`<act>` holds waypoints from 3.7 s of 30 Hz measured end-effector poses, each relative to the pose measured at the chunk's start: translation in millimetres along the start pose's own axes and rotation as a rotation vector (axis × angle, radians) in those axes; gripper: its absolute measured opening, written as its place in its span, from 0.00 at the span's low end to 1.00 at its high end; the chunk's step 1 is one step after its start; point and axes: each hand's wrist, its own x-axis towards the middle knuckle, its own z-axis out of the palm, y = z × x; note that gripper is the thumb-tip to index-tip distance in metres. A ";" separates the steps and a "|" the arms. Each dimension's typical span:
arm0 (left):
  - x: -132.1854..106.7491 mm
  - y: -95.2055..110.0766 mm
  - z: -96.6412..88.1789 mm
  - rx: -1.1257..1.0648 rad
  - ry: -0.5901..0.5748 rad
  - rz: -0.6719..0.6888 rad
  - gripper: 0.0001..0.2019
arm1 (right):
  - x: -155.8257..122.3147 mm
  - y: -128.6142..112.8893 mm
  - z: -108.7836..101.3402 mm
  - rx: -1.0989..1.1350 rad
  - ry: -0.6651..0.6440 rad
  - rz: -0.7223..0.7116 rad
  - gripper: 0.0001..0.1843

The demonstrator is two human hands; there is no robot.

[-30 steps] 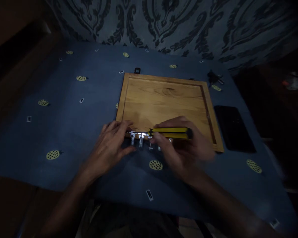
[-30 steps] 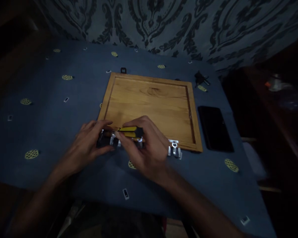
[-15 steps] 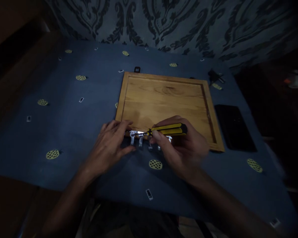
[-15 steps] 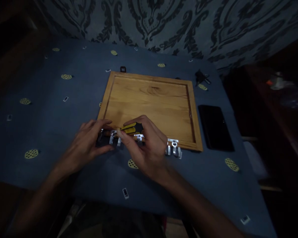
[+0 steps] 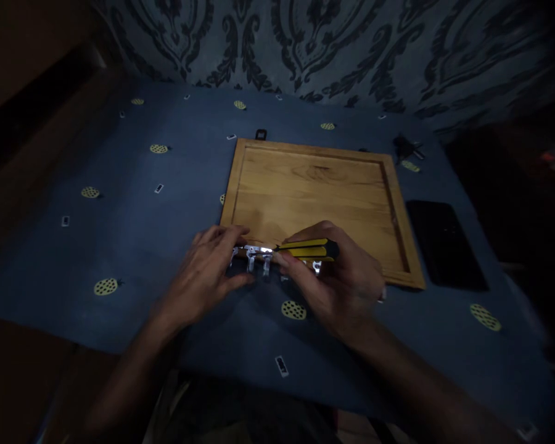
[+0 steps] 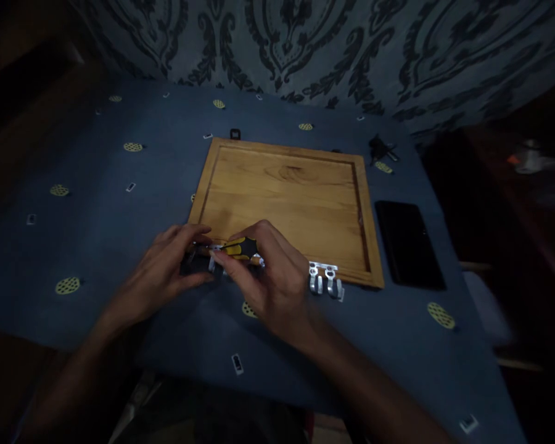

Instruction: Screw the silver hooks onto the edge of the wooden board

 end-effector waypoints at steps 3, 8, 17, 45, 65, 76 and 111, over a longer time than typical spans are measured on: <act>0.3 -0.8 1.3 0.021 -0.004 0.005 0.29 | 0.6 -3.2 2.2 -0.030 0.023 -0.012 0.09; 0.6 1.5 0.6 0.021 -0.011 -0.005 0.29 | 2.3 -7.2 3.0 -0.077 0.028 -0.049 0.09; -10.8 -6.1 -12.7 0.008 0.006 -0.010 0.29 | -1.4 -5.0 -3.8 0.084 0.150 0.001 0.08; -11.0 -13.5 -3.3 -0.043 0.061 -0.029 0.30 | 17.8 -8.8 22.3 0.231 -0.053 0.157 0.08; -8.8 -13.4 -4.0 -0.067 0.050 -0.006 0.31 | 29.6 -10.1 19.9 0.447 -0.155 0.241 0.05; -9.3 -16.3 -5.3 -0.100 0.057 0.018 0.27 | 25.3 -2.5 17.7 0.345 -0.169 0.093 0.04; -8.4 -18.1 -5.4 -0.040 0.069 0.013 0.29 | 11.3 0.2 19.9 0.320 -0.059 0.220 0.07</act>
